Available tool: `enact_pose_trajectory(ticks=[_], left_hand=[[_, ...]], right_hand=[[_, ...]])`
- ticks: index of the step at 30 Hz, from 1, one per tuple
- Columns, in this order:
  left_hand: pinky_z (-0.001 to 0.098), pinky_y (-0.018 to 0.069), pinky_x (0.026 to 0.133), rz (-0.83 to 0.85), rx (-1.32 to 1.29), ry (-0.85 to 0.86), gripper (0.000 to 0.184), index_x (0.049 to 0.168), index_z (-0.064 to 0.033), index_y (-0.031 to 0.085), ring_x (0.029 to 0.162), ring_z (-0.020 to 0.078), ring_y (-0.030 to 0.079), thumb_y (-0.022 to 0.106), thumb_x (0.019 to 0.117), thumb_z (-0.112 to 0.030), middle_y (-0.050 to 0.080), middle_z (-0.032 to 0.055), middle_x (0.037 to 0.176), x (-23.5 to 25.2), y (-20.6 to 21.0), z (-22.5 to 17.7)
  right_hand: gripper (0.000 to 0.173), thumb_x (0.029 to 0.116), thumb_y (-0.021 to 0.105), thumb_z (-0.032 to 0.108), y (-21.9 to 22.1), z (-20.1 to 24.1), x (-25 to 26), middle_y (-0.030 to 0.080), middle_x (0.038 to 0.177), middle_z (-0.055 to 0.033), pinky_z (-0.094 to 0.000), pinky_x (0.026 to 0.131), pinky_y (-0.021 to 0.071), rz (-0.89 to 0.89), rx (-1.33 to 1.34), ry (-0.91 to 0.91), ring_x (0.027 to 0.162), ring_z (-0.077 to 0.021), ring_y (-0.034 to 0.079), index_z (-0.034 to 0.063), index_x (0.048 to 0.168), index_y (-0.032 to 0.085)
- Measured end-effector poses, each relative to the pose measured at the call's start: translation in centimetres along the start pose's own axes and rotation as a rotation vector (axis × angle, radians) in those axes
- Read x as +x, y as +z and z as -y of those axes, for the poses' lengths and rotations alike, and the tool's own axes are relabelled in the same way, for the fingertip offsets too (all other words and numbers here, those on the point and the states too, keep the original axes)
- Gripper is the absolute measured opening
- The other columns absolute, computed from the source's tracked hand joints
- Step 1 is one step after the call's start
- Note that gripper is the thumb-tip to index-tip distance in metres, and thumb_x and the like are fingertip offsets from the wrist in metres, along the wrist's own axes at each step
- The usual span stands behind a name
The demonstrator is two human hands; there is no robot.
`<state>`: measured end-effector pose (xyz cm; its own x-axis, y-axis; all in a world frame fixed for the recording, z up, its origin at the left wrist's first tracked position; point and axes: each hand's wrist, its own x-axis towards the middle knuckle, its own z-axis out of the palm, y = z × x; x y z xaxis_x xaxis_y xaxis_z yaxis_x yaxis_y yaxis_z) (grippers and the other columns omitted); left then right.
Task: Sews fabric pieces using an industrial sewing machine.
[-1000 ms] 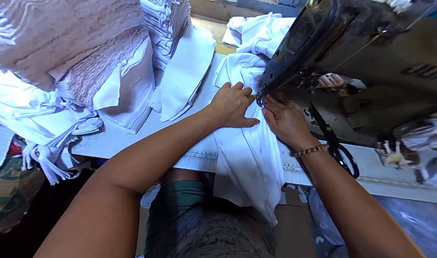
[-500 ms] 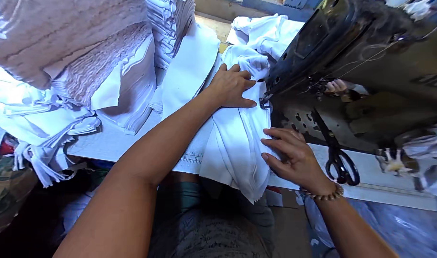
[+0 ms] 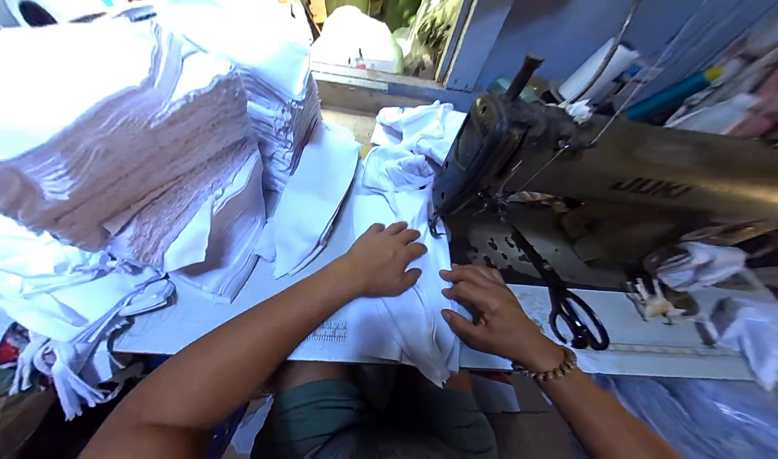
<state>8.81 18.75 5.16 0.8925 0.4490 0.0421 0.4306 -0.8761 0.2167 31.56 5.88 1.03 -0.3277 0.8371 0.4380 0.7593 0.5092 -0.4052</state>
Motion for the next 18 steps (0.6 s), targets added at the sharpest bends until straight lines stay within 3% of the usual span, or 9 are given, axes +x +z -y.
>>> enact_pose_trajectory(ticks=[2,5,6,8,9,11,14,18], left_hand=[[0.0618,0.0413,0.102,0.110,-0.039,-0.038,0.043,0.133,-0.0155,0.067,0.143,0.0354,0.044,0.053,0.0997,-0.039,0.057,0.0109,0.148,0.4,-1.4,-0.1],[0.0594,0.0432,0.092,0.140,-0.076,-0.047,0.038,0.123,-0.0155,0.073,0.129,0.0318,0.055,0.059,0.0968,-0.039,0.066,0.0086,0.133,1.3,-2.7,0.0],[0.0581,0.0439,0.091,0.086,-0.113,-0.042,0.033,0.117,-0.0131,0.075,0.120,0.0306,0.061,0.060,0.0983,-0.036,0.071,0.0091,0.122,1.5,-3.3,0.0],[0.0531,0.0539,0.083,-0.201,-0.226,-0.005,0.025,0.104,-0.0065,0.077,0.094,0.0264,0.072,0.062,0.0991,-0.026,0.076,0.0100,0.097,1.5,-4.3,-0.4],[0.0466,0.0580,0.078,-0.353,-0.290,0.001,0.023,0.103,-0.0044,0.076,0.084,0.0225,0.072,0.063,0.0990,-0.022,0.074,0.0091,0.092,1.6,-5.0,-0.7],[0.0332,0.0561,0.064,-0.617,-0.380,0.021,0.018,0.107,-0.0020,0.074,0.071,0.0150,0.064,0.064,0.0978,-0.015,0.069,0.0077,0.087,1.6,-6.6,-1.7],[0.0176,0.0471,0.056,-0.891,-0.430,0.136,0.015,0.105,0.0021,0.073,0.066,0.0059,0.056,0.066,0.0948,-0.007,0.064,0.0070,0.085,2.5,-8.0,-3.0],[0.0185,0.0488,0.057,-0.935,-0.413,0.152,0.016,0.105,0.0010,0.075,0.067,0.0066,0.057,0.069,0.0938,-0.007,0.063,0.0067,0.086,4.3,-8.0,-4.5]], right_hand=[[0.031,0.0911,0.061,0.038,0.1,0.0,0.1,0.072,0.125,-0.0087,-0.0527,0.103,0.0455,-0.014,-0.003,-0.006,0.124,-0.0282,0.063,0.0109,0.093,0.077],[0.030,0.0904,0.061,0.038,0.3,0.0,0.1,0.073,0.124,-0.0076,-0.0519,0.101,0.0464,-0.021,-0.016,-0.023,0.122,-0.0270,0.064,0.0116,0.091,0.076],[0.030,0.0906,0.061,0.038,0.3,0.0,0.1,0.073,0.123,-0.0071,-0.0516,0.101,0.0465,-0.027,-0.019,-0.027,0.122,-0.0263,0.064,0.0120,0.090,0.076],[0.030,0.0909,0.062,0.039,0.4,-0.3,0.1,0.073,0.123,-0.0070,-0.0513,0.100,0.0468,-0.043,-0.009,-0.041,0.121,-0.0260,0.064,0.0123,0.090,0.076],[0.030,0.0912,0.062,0.039,0.4,-0.4,0.1,0.073,0.123,-0.0073,-0.0511,0.100,0.0469,-0.052,0.003,-0.044,0.121,-0.0260,0.064,0.0122,0.090,0.076],[0.030,0.0919,0.064,0.039,0.6,-0.4,0.1,0.073,0.123,-0.0072,-0.0500,0.101,0.0470,-0.065,0.025,-0.037,0.121,-0.0251,0.064,0.0122,0.091,0.076],[0.029,0.0938,0.063,0.039,0.7,-0.6,0.2,0.073,0.123,-0.0063,-0.0483,0.102,0.0458,-0.074,0.039,-0.037,0.120,-0.0230,0.064,0.0128,0.091,0.075],[0.030,0.0954,0.062,0.040,0.7,-0.7,0.2,0.072,0.123,-0.0047,-0.0471,0.102,0.0454,-0.074,0.039,-0.032,0.119,-0.0207,0.064,0.0136,0.091,0.074]])
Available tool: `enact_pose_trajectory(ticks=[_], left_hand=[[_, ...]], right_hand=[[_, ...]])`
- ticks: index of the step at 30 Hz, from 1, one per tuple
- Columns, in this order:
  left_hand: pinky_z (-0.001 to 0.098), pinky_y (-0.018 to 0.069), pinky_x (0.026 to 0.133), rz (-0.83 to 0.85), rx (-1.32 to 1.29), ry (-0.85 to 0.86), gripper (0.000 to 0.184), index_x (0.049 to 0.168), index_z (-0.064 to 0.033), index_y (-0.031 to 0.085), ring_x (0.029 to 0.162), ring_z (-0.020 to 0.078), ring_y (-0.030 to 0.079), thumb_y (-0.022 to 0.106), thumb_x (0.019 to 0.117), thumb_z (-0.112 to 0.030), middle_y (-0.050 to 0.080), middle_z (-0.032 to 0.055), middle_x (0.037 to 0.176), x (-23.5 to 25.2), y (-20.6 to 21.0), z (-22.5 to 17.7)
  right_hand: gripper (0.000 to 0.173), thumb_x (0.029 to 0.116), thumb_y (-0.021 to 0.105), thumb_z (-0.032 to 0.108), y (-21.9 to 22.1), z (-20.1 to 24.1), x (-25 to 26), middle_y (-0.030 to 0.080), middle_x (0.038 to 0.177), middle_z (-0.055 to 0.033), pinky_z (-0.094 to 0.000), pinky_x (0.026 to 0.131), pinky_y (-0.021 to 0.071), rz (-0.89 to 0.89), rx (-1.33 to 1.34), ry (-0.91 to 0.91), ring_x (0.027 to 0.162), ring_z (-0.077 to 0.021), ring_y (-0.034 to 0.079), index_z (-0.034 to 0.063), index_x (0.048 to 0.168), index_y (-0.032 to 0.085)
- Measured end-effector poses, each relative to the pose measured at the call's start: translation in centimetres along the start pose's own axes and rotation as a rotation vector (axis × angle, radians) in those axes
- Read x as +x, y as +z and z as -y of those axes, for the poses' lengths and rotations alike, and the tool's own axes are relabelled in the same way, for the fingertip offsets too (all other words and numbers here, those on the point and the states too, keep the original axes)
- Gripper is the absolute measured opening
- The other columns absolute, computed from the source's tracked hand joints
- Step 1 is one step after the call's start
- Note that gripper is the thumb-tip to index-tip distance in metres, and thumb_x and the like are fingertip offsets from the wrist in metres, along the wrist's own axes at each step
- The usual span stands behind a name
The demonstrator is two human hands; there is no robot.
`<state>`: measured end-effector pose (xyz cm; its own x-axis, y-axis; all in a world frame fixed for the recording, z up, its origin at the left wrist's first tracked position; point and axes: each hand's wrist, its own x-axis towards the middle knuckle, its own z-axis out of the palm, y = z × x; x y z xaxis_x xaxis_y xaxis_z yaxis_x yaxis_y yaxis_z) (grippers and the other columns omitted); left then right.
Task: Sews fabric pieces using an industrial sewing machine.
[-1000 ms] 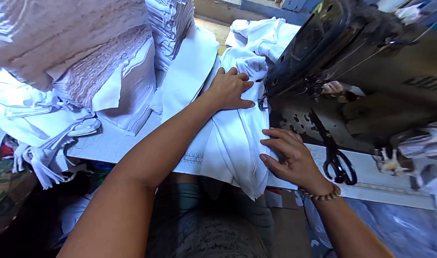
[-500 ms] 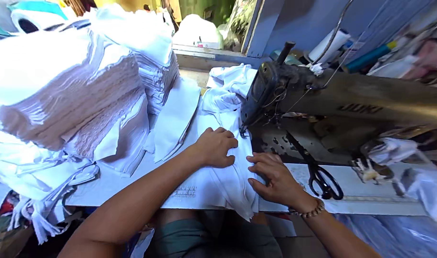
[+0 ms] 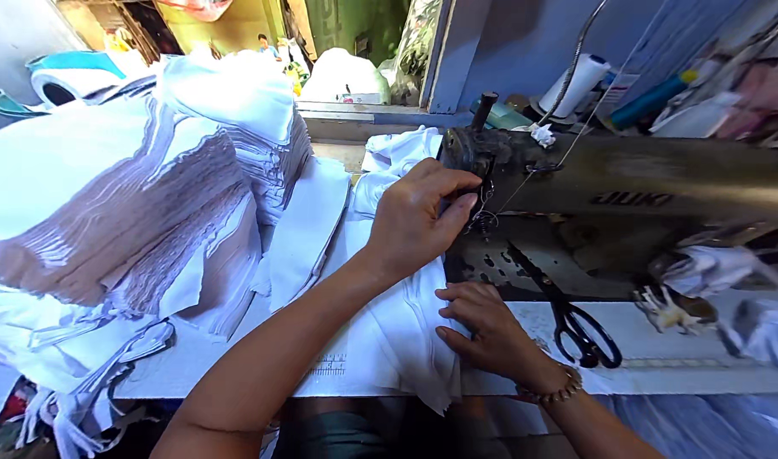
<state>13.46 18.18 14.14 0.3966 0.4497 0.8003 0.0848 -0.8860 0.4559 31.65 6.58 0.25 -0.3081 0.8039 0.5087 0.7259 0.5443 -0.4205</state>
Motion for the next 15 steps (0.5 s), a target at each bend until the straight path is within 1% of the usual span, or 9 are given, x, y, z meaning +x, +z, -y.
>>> enact_pose_trajectory(ticks=[2,3,6,8,10,11,13,14,15], left_hand=[[0.0185,0.0426,0.054,-0.034,0.042,0.000,0.018,0.103,-0.0010,0.077,0.064,0.0058,0.052,0.075,0.0914,-0.015,0.061,0.0047,0.083,0.1,1.2,0.0],[0.0184,0.0421,0.054,-0.058,0.054,-0.007,0.017,0.100,-0.0014,0.077,0.064,0.0059,0.051,0.076,0.0908,-0.016,0.060,0.0044,0.082,0.1,1.7,-0.1],[0.0160,0.0467,0.060,-0.058,-0.010,-0.023,0.008,0.092,-0.0004,0.075,0.068,0.0049,0.055,0.073,0.0925,-0.008,0.060,0.0046,0.080,0.4,2.1,-0.2],[0.0150,0.0458,0.060,0.089,-0.183,-0.028,0.007,0.090,0.0014,0.074,0.069,0.0040,0.054,0.070,0.0932,-0.004,0.059,0.0044,0.080,0.3,1.0,-0.3],[0.0155,0.0436,0.057,0.269,-0.421,-0.081,0.009,0.087,0.0009,0.068,0.067,0.0033,0.052,0.066,0.0935,-0.004,0.057,0.0024,0.080,-0.2,-0.4,-0.6],[0.0152,0.0425,0.057,0.330,-0.573,-0.107,0.011,0.085,-0.0006,0.064,0.066,0.0016,0.051,0.064,0.0941,-0.007,0.056,0.0005,0.080,-0.8,-1.1,-1.0],[0.0126,0.0411,0.059,0.405,-0.813,-0.127,0.021,0.082,-0.0071,0.060,0.068,-0.0043,0.050,0.063,0.0980,-0.020,0.056,-0.0058,0.080,-2.7,-2.3,-2.4],[0.0111,0.0423,0.061,0.421,-0.862,-0.109,0.024,0.083,-0.0084,0.060,0.071,-0.0059,0.051,0.063,0.1002,-0.025,0.057,-0.0069,0.082,-3.7,-2.8,-3.2],[0.0112,0.0431,0.066,0.422,-0.861,-0.062,0.023,0.087,-0.0073,0.061,0.077,-0.0051,0.052,0.062,0.1022,-0.025,0.057,-0.0052,0.085,-4.4,-3.2,-3.9]], right_hand=[[0.029,0.0952,0.063,0.040,0.0,0.0,0.0,0.072,0.123,-0.0049,-0.0470,0.102,0.0449,0.003,0.007,0.008,0.119,-0.0205,0.063,0.0136,0.091,0.074],[0.029,0.0951,0.063,0.040,0.0,0.0,-0.1,0.072,0.123,-0.0049,-0.0468,0.102,0.0448,0.003,0.007,0.013,0.119,-0.0205,0.063,0.0136,0.090,0.075],[0.028,0.0950,0.063,0.039,-0.1,0.0,0.0,0.072,0.123,-0.0047,-0.0468,0.102,0.0444,0.008,0.006,0.020,0.120,-0.0205,0.063,0.0134,0.091,0.075],[0.029,0.0948,0.063,0.039,-0.1,-0.1,-0.1,0.072,0.123,-0.0054,-0.0474,0.102,0.0448,0.007,0.011,0.017,0.120,-0.0213,0.063,0.0128,0.091,0.075],[0.029,0.0947,0.063,0.039,0.0,-0.1,0.0,0.072,0.123,-0.0055,-0.0474,0.101,0.0452,0.002,0.011,0.011,0.119,-0.0215,0.063,0.0130,0.091,0.075],[0.029,0.0948,0.062,0.039,0.0,-0.1,0.0,0.072,0.123,-0.0054,-0.0477,0.100,0.0456,-0.001,0.010,0.008,0.118,-0.0214,0.064,0.0133,0.092,0.075],[0.029,0.0946,0.062,0.040,-0.2,0.2,0.0,0.073,0.121,-0.0049,-0.0479,0.099,0.0462,-0.005,0.006,0.009,0.116,-0.0207,0.064,0.0137,0.092,0.075],[0.031,0.0950,0.062,0.041,-0.4,0.4,0.1,0.073,0.120,-0.0050,-0.0483,0.099,0.0462,-0.007,0.007,0.017,0.116,-0.0203,0.064,0.0135,0.092,0.075],[0.032,0.0952,0.061,0.042,-0.5,0.5,0.3,0.073,0.120,-0.0057,-0.0494,0.099,0.0466,-0.002,0.007,0.027,0.117,-0.0208,0.064,0.0129,0.092,0.075]])
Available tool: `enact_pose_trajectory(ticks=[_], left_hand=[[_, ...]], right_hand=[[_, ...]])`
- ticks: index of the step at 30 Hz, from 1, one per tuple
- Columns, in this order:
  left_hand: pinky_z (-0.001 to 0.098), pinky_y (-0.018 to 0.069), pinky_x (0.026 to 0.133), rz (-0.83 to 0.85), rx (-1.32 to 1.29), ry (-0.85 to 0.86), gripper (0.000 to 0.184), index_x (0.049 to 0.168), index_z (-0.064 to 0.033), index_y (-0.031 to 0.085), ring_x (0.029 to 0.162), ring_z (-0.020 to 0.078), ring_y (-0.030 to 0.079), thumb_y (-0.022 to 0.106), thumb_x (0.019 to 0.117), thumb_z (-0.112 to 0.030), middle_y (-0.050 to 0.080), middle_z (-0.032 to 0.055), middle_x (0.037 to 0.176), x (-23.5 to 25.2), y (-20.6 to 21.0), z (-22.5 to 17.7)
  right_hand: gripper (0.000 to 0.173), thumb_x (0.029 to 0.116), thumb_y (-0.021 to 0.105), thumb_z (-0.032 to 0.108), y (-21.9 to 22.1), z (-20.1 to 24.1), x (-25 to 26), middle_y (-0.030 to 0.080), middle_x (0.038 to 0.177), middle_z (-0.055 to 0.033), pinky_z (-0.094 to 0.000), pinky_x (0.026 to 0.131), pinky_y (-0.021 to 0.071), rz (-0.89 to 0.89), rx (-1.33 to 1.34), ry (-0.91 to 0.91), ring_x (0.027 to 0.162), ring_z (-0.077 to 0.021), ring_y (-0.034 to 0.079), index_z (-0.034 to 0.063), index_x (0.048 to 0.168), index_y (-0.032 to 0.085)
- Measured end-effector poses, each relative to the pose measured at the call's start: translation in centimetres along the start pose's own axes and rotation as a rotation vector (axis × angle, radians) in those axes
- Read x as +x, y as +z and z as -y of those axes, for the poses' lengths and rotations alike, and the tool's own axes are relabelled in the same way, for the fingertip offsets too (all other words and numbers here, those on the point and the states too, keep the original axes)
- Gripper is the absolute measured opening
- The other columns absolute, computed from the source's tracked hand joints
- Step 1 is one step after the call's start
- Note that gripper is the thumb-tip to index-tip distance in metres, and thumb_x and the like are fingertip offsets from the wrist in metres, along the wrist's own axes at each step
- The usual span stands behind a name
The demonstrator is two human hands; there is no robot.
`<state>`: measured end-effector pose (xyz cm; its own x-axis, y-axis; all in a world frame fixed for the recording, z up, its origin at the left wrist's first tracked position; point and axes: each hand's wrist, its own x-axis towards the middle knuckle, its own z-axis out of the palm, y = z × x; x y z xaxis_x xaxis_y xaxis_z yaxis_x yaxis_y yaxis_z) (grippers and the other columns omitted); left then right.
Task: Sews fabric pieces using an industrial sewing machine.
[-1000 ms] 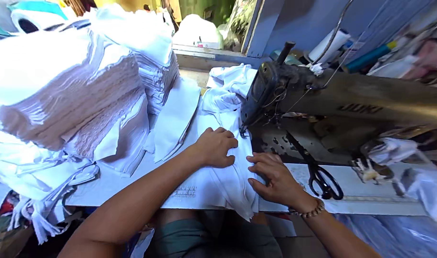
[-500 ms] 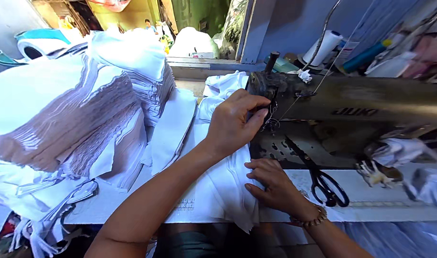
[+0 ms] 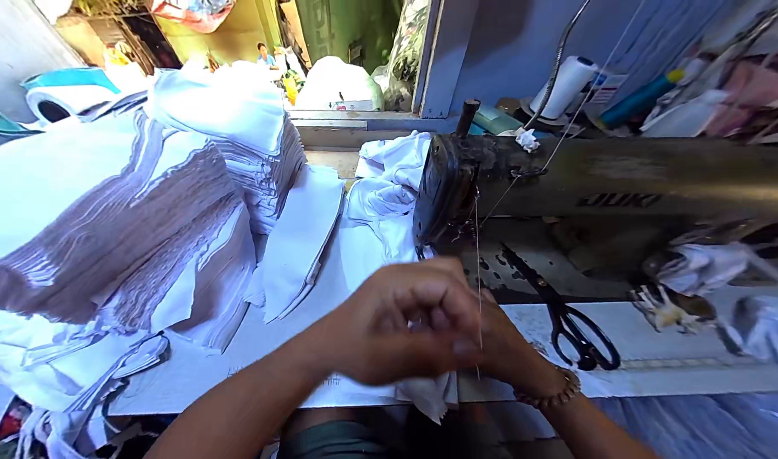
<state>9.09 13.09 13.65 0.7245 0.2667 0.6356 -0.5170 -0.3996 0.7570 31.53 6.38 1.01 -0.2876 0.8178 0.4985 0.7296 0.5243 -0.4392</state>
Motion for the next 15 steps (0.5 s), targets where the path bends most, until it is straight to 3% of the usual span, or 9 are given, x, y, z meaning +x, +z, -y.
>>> enact_pose_trajectory(ticks=[2,4,5,6,7,9,11,13,15], left_hand=[[0.0178,0.0480,0.086,-0.019,0.157,0.084,0.019,0.092,-0.0058,0.064,0.099,0.0008,0.056,0.061,0.1033,-0.021,0.060,-0.0007,0.099,-0.7,0.0,-0.6],[0.0303,0.0482,0.108,-0.043,0.265,0.082,0.023,0.091,-0.0137,0.066,0.131,0.0079,0.052,0.059,0.1039,-0.031,0.060,-0.0032,0.131,-0.2,-0.7,-0.9],[0.0360,0.0487,0.111,-0.057,0.211,0.072,0.024,0.091,-0.0142,0.064,0.134,0.0118,0.054,0.058,0.1040,-0.033,0.062,-0.0024,0.135,0.2,-1.0,-0.9],[0.0363,0.0531,0.106,-0.069,0.131,0.047,0.023,0.092,-0.0127,0.062,0.124,0.0124,0.063,0.057,0.1046,-0.032,0.070,-0.0006,0.124,0.6,-1.2,-0.5],[0.0293,0.0592,0.088,-0.071,0.075,-0.015,0.020,0.094,-0.0110,0.059,0.099,0.0080,0.071,0.055,0.1057,-0.027,0.074,-0.0005,0.102,0.9,-1.3,0.5],[0.0199,0.0485,0.056,-0.061,0.175,-0.232,0.013,0.095,-0.0034,0.053,0.060,0.0044,0.057,0.047,0.1039,-0.011,0.059,0.0003,0.072,1.1,-1.8,4.3],[0.0289,0.0454,0.055,-0.014,0.489,-0.455,0.013,0.099,0.0016,0.056,0.058,0.0136,0.051,0.048,0.1036,-0.008,0.053,0.0067,0.070,0.5,-2.3,8.2],[0.0423,0.0524,0.066,0.056,0.776,-0.573,0.016,0.102,0.0019,0.059,0.071,0.0248,0.062,0.048,0.1051,-0.010,0.060,0.0131,0.078,0.1,-1.9,9.7],[0.0471,0.0545,0.072,0.051,0.868,-0.644,0.019,0.106,0.0022,0.060,0.079,0.0289,0.066,0.046,0.1064,-0.010,0.063,0.0154,0.084,-0.3,-1.5,9.2]], right_hand=[[0.031,0.0943,0.062,0.041,0.1,0.2,0.1,0.073,0.118,-0.0056,-0.0497,0.098,0.0472,-0.005,0.000,0.009,0.115,-0.0211,0.065,0.0127,0.091,0.074],[0.031,0.0949,0.062,0.041,0.3,0.1,-0.1,0.073,0.118,-0.0061,-0.0497,0.097,0.0475,-0.007,-0.005,0.000,0.114,-0.0218,0.065,0.0126,0.092,0.074],[0.031,0.0949,0.063,0.041,0.3,-0.1,-0.1,0.072,0.119,-0.0071,-0.0498,0.096,0.0467,-0.001,0.000,-0.004,0.114,-0.0229,0.065,0.0121,0.093,0.074],[0.031,0.0953,0.063,0.041,0.3,-0.1,-0.2,0.072,0.121,-0.0072,-0.0498,0.097,0.0464,0.008,0.001,-0.005,0.114,-0.0232,0.064,0.0121,0.094,0.075],[0.032,0.0957,0.062,0.041,0.3,-0.2,-0.2,0.072,0.121,-0.0073,-0.0498,0.098,0.0463,0.013,0.002,-0.004,0.114,-0.0234,0.064,0.0120,0.094,0.075],[0.032,0.0960,0.062,0.041,0.4,0.0,-0.2,0.071,0.124,-0.0077,-0.0506,0.100,0.0457,0.025,0.007,0.009,0.118,-0.0243,0.064,0.0116,0.095,0.075],[0.032,0.0952,0.063,0.040,0.4,0.1,-0.3,0.071,0.125,-0.0087,-0.0513,0.100,0.0456,0.032,0.018,0.025,0.118,-0.0252,0.064,0.0105,0.095,0.075],[0.032,0.0956,0.063,0.040,0.3,0.0,-0.3,0.070,0.127,-0.0083,-0.0507,0.101,0.0455,0.034,0.008,0.040,0.120,-0.0247,0.063,0.0105,0.095,0.075],[0.032,0.0958,0.063,0.040,0.2,0.1,-0.4,0.070,0.128,-0.0085,-0.0501,0.102,0.0450,0.040,0.015,0.052,0.121,-0.0245,0.063,0.0101,0.095,0.076]])
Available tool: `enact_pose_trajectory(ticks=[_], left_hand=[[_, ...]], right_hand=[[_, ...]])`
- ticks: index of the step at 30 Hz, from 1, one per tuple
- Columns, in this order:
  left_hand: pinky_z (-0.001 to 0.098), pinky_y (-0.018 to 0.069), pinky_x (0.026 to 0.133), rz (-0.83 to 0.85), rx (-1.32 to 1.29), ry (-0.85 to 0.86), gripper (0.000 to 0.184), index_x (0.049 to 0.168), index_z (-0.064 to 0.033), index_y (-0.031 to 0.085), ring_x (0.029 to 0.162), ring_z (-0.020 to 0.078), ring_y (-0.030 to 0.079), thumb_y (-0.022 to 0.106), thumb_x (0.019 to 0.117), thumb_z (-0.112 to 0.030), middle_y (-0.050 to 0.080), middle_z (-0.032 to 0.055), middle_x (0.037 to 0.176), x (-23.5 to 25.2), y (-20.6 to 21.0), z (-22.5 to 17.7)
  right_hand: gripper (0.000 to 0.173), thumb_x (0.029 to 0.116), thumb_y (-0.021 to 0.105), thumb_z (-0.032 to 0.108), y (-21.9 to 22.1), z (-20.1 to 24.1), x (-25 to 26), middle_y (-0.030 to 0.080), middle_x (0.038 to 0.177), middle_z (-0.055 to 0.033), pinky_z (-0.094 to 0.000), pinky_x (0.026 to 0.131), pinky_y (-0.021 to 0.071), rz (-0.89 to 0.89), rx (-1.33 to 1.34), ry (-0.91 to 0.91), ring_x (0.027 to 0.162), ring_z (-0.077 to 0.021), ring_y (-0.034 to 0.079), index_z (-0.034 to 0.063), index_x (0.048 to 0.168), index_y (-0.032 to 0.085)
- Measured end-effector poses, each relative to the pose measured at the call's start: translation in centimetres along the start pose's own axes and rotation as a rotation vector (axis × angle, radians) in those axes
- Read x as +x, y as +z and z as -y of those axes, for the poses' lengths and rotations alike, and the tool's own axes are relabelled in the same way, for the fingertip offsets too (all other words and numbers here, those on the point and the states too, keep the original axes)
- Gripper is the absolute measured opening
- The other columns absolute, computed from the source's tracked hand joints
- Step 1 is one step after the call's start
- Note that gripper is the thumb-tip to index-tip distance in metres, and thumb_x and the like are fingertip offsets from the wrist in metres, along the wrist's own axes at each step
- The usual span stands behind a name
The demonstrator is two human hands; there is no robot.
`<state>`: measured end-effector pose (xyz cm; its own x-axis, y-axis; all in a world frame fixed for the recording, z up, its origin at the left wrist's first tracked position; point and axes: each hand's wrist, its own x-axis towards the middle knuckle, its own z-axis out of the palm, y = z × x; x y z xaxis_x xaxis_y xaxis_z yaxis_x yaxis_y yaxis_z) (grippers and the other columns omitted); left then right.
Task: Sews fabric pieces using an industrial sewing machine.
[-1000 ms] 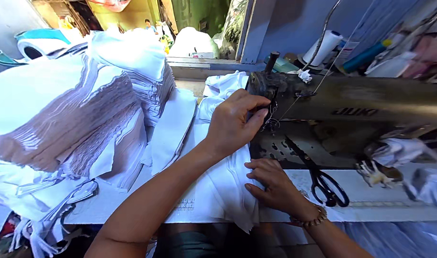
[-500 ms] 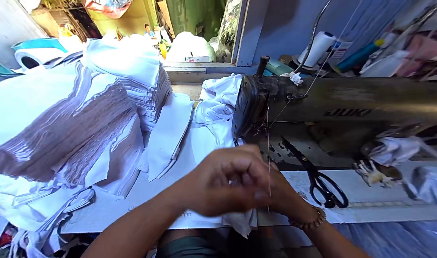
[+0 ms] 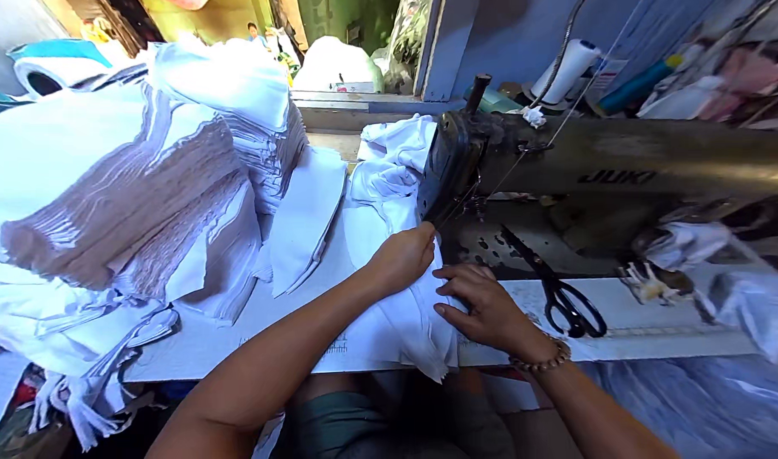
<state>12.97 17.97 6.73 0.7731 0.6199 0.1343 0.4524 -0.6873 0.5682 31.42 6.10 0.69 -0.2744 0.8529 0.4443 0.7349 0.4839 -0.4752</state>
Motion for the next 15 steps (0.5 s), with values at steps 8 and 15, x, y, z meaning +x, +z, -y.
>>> enact_pose_trajectory(ticks=[8,15], left_hand=[[0.0459,0.0561,0.071,-0.205,-0.084,-0.153,0.017,0.107,0.0034,0.057,0.074,0.0259,0.066,0.048,0.1068,-0.010,0.063,0.0150,0.082,-1.2,-3.2,3.0],[0.0519,0.0545,0.071,-0.085,0.009,-0.126,0.017,0.105,0.0025,0.058,0.077,0.0320,0.066,0.047,0.1055,-0.010,0.063,0.0172,0.081,1.1,-1.6,2.5]], right_hand=[[0.031,0.0988,0.061,0.036,-0.3,0.5,0.8,0.072,0.122,-0.0074,-0.0511,0.105,0.0449,-0.060,0.097,0.089,0.121,-0.0224,0.063,0.0103,0.097,0.078],[0.031,0.0973,0.064,0.023,0.1,4.7,4.1,0.071,0.115,-0.0121,-0.0322,0.092,0.0565,-0.310,0.284,0.221,0.105,-0.0139,0.068,-0.0005,0.115,0.072]])
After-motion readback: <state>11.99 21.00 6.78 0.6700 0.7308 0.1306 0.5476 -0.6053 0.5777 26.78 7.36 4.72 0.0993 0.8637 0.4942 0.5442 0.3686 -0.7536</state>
